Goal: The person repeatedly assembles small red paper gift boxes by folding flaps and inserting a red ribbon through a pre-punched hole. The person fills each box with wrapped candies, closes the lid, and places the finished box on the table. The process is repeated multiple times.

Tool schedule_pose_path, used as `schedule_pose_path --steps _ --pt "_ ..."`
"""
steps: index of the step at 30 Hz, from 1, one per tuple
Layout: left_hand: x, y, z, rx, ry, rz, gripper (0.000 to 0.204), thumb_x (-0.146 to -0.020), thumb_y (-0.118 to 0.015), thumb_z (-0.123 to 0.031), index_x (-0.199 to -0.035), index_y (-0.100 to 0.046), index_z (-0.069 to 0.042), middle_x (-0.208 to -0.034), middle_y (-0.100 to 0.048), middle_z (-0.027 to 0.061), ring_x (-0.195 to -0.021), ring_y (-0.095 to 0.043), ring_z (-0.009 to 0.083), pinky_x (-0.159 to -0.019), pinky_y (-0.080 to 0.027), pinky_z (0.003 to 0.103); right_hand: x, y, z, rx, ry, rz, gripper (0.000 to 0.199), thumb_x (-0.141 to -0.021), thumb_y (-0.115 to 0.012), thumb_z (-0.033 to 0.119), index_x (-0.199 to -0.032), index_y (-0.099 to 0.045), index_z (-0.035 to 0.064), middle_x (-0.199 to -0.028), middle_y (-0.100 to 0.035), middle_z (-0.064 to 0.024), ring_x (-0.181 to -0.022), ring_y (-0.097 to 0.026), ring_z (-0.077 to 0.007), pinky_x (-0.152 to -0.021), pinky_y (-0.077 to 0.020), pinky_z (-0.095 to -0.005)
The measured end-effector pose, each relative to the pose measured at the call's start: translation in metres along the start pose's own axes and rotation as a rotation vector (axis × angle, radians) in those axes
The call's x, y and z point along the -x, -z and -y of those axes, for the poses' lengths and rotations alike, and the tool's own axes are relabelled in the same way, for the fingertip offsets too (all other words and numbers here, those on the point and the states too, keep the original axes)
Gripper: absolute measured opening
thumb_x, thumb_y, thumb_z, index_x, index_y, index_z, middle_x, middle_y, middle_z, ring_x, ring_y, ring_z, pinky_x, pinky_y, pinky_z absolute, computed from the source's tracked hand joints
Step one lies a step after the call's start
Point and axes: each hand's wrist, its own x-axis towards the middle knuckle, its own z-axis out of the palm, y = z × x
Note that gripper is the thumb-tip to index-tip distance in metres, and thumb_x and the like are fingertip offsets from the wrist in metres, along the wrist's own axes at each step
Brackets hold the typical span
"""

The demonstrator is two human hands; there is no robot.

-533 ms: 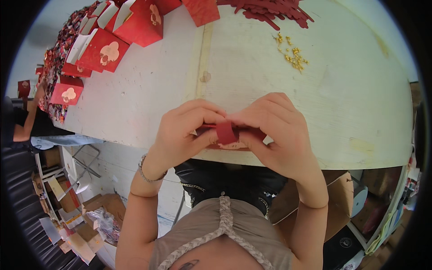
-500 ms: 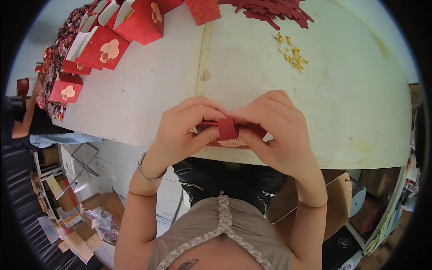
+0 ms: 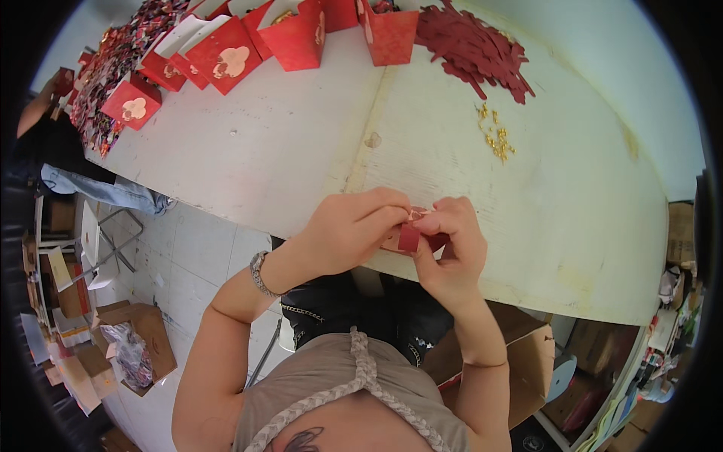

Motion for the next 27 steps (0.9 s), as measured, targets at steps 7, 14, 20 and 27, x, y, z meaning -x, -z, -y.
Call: schedule_pose_path --steps 7,14,20,27 --pt "-0.018 0.025 0.014 0.176 -0.038 0.331 0.032 -0.07 -0.07 -0.011 -0.099 -0.057 -0.005 -0.103 -0.058 0.007 -0.089 -0.058 0.0239 -0.07 -0.049 0.033 0.004 0.023 0.015 -0.066 -0.285 0.079 0.029 -0.063 -0.063 -0.012 -0.086 -0.061 0.0054 -0.071 -0.054 -0.0054 -0.066 -0.052 -0.0164 -0.058 -0.0415 -0.0242" --pt "-0.078 0.124 0.159 -1.09 0.095 -0.206 0.037 -0.065 -0.076 -0.021 -0.097 -0.061 -0.01 -0.124 -0.049 0.006 -0.121 -0.04 0.0312 -0.103 -0.029 0.047 0.074 0.231 0.106 0.485 -0.502 0.575 0.014 -0.066 -0.061 0.003 -0.079 -0.064 -0.0016 -0.061 -0.056 -0.0054 -0.057 -0.051 -0.0205 -0.053 -0.0381 -0.0297" --pt "-0.068 0.055 0.053 -0.768 0.052 -0.269 0.023 -0.063 -0.075 -0.014 -0.058 -0.054 -0.007 -0.109 -0.057 0.0029 -0.119 -0.041 0.0302 -0.101 -0.027 0.05 0.111 0.196 0.096 1.196 -0.68 0.381 0.039 -0.066 -0.072 0.008 -0.103 -0.06 0.0007 -0.106 -0.061 -0.0168 -0.098 -0.057 -0.0344 -0.082 -0.0451 -0.0393" --pt "-0.038 -0.01 -0.013 0.154 0.183 -0.539 0.042 -0.076 -0.069 -0.038 -0.105 -0.054 -0.012 -0.13 -0.04 0.0131 -0.128 -0.029 0.0363 -0.103 -0.026 0.049 0.023 0.011 -0.025 0.082 -0.018 0.094 0.059 -0.057 -0.086 0.018 -0.091 -0.039 0.0074 -0.143 -0.016 -0.0309 -0.132 -0.025 -0.0445 -0.102 -0.0321 -0.0468"
